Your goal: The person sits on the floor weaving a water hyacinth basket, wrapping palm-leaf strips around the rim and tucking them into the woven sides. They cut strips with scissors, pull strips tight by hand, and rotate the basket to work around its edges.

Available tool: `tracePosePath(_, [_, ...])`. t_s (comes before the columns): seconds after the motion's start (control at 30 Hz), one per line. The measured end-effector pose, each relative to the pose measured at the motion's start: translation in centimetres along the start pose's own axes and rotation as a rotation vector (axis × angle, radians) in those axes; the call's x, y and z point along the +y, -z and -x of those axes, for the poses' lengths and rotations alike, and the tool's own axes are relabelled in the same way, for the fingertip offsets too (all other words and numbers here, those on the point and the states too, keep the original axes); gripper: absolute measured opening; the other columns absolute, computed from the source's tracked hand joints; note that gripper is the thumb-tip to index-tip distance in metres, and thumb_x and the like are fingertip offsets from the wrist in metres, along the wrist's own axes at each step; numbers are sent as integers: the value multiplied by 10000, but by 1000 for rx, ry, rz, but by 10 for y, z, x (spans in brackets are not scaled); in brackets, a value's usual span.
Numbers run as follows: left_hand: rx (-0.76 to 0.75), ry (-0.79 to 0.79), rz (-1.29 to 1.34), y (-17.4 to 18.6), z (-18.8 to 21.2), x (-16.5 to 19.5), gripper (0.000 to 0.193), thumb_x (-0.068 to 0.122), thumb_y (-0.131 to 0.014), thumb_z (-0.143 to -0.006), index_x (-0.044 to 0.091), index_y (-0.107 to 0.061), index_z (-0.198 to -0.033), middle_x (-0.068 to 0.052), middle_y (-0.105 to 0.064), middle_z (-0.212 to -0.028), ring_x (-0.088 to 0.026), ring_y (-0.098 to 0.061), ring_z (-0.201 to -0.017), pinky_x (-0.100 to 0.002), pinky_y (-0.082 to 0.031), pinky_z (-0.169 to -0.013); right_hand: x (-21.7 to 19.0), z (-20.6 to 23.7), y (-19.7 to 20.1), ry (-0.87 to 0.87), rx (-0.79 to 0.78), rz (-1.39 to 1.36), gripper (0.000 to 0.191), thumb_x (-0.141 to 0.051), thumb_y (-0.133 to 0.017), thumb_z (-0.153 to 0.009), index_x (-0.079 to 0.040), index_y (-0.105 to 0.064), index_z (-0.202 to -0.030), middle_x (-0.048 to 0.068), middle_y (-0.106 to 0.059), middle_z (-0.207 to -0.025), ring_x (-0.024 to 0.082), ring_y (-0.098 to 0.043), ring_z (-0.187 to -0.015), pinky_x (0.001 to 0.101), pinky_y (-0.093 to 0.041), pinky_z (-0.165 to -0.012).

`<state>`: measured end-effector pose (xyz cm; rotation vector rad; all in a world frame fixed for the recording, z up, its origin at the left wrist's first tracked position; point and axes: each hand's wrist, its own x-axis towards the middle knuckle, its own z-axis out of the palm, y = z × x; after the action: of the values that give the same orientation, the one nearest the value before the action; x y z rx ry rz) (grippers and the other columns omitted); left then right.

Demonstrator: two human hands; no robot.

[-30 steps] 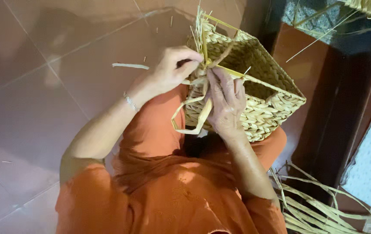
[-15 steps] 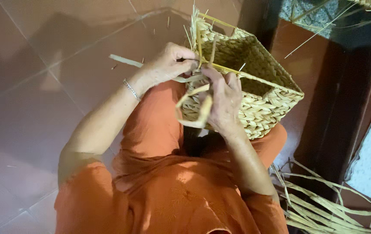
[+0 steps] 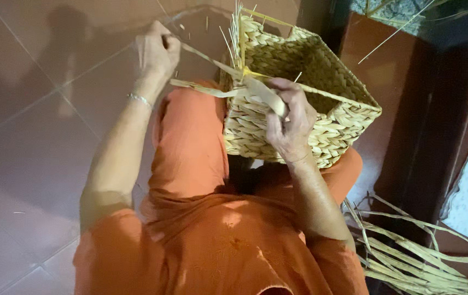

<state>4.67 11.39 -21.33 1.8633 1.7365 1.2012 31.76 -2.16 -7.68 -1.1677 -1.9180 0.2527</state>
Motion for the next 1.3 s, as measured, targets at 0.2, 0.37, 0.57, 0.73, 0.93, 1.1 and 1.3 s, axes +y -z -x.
tracePosePath(0.2, [-111,217,-269,15,-6,-13,145,171,-608,-976,38,-653,-1016,-171,-686,-791,-316,-682,-721,-450,-543,-604,-8,0,2,-27,-14,78,260,17,-701,-825,-6,-527,-1018,223,-598,-1245,191,-657,-776,297,-545,-634])
tracePosePath(0.37, [-163,334,-380,41,-8,-32,195,138,-530,-1017,-13,-625,-1094,-138,-676,-751,-243,-698,-696,-441,-569,-605,-2,0,-5,-26,-69,129,337,18,-797,-873,-22,-532,-1077,158,-638,-1240,126,-606,-695,291,-520,-593])
tracePosePath(0.57, [-181,424,-298,59,-8,-53,191,95,-553,-1021,-44,-613,-1137,-189,-672,-928,-297,-718,-816,-427,-584,-685,3,10,-7,-81,-94,129,404,42,-754,-908,2,-484,-1206,155,-623,-1242,141,-570,-686,293,-509,-608])
tracePosePath(0.73, [-117,-76,-577,72,-10,-44,419,55,-692,-773,-83,-604,-1159,-288,-654,-1106,-498,-590,-1093,-575,-469,-1007,-8,1,5,-84,-98,6,392,94,-685,-999,-30,-538,-1341,138,-620,-1313,172,-724,-875,298,-610,-766])
tracePosePath(0.93, [-240,-516,30,50,-1,36,175,126,-730,-1024,83,-637,-1165,-140,-643,-1264,-371,-557,-1234,-503,-436,-1082,-22,-20,-6,-208,-40,-120,322,135,-623,-982,-37,-621,-1255,199,-668,-1316,180,-737,-840,250,-571,-583])
tracePosePath(1.1, [-499,-467,255,37,12,86,135,128,-700,-1021,56,-658,-1127,-119,-663,-1065,-296,-615,-1032,-481,-479,-943,-29,-27,-20,-125,-78,-9,259,89,-645,-1029,-32,-615,-1257,156,-699,-1150,201,-734,-963,316,-605,-756])
tracePosePath(1.3, [-565,-294,251,51,39,99,111,125,-688,-1025,60,-681,-935,-84,-654,-826,-203,-621,-718,-376,-512,-659,-18,-40,-22,-509,-209,-219,152,22,-677,-995,-25,-685,-1139,83,-721,-793,108,-657,-544,275,-502,-450])
